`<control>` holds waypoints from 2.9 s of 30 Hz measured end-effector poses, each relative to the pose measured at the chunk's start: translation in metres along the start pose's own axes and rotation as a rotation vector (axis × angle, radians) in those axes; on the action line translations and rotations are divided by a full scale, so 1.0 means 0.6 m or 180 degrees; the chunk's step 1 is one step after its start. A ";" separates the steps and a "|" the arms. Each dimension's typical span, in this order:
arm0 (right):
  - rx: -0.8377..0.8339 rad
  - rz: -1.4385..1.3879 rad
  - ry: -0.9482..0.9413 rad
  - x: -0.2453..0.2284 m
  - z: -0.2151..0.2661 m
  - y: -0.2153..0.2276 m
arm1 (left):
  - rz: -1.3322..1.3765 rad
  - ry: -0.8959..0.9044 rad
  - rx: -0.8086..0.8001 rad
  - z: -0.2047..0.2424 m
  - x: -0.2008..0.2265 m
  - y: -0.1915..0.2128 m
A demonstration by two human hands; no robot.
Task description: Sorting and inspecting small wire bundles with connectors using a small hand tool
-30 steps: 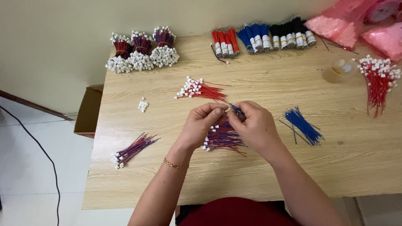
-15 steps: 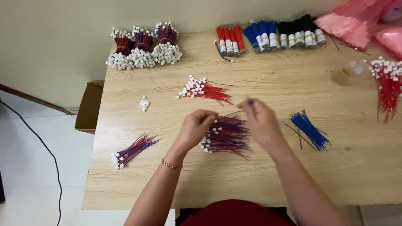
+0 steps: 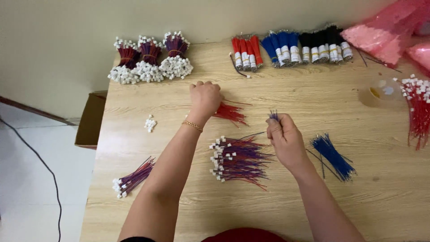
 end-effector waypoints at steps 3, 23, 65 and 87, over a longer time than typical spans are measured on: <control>-0.0097 -0.0198 -0.0060 0.020 -0.010 -0.005 | -0.0041 -0.0020 -0.0165 -0.014 0.006 -0.029; -0.0311 0.0023 0.0388 -0.112 0.058 -0.007 | 0.4135 0.0217 0.0359 0.201 0.063 0.260; -0.0012 0.0707 0.0905 -0.161 0.106 -0.010 | 0.7221 0.1749 -0.0572 0.289 0.097 0.199; -0.0263 0.0606 0.0442 -0.064 0.063 -0.048 | 0.5000 0.1308 -0.0312 0.283 0.050 0.085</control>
Point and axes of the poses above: each hand's wrist, its own z-axis away from the middle knuckle, its own y-axis out of the back of the hand, x = y × z, the point moved 8 cm from there along -z, towards the middle knuckle, and after that the axes turned 8 degrees about x, right-handed, at the moved point
